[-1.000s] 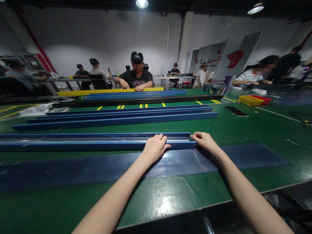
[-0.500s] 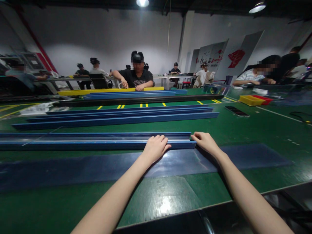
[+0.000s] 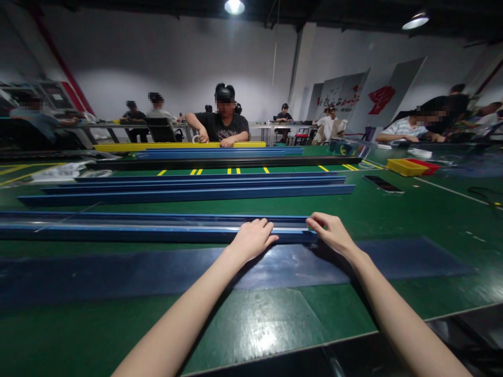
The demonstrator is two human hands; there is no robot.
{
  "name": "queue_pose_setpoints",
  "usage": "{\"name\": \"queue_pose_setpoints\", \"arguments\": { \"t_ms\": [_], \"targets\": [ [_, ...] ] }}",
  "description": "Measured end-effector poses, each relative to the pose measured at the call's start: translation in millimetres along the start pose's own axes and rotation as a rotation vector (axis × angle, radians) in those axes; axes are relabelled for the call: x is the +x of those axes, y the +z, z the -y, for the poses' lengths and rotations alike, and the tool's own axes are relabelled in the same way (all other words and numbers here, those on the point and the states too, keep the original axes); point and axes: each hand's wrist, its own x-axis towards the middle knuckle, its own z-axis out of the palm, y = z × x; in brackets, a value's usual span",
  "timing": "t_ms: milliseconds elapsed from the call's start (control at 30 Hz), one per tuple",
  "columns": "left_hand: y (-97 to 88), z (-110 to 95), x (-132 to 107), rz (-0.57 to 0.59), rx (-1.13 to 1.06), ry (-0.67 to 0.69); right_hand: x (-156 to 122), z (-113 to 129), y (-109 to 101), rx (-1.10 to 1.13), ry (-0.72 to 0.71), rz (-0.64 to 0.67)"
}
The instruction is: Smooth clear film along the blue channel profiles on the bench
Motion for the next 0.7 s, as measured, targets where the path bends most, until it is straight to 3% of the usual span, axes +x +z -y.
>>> {"name": "queue_pose_setpoints", "arguments": {
  "t_ms": [167, 267, 467, 700],
  "targets": [
    [-3.8, 6, -1, 0.021, -0.073, 0.034, -1, 22, 5, -0.157, -0.221, 0.053],
    [-8.0, 12, -2, 0.023, -0.166, 0.068, 2, 36, 12, -0.287, -0.289, -0.009],
    [-16.7, 16, -1, 0.054, -0.228, 0.11, 11, 60, 29, -0.514, -0.134, -0.196],
    [-12.8, 21, -4, -0.043, -0.388, 0.117, 18, 74, 49, -0.569, -0.039, -0.087]
  ]
}}
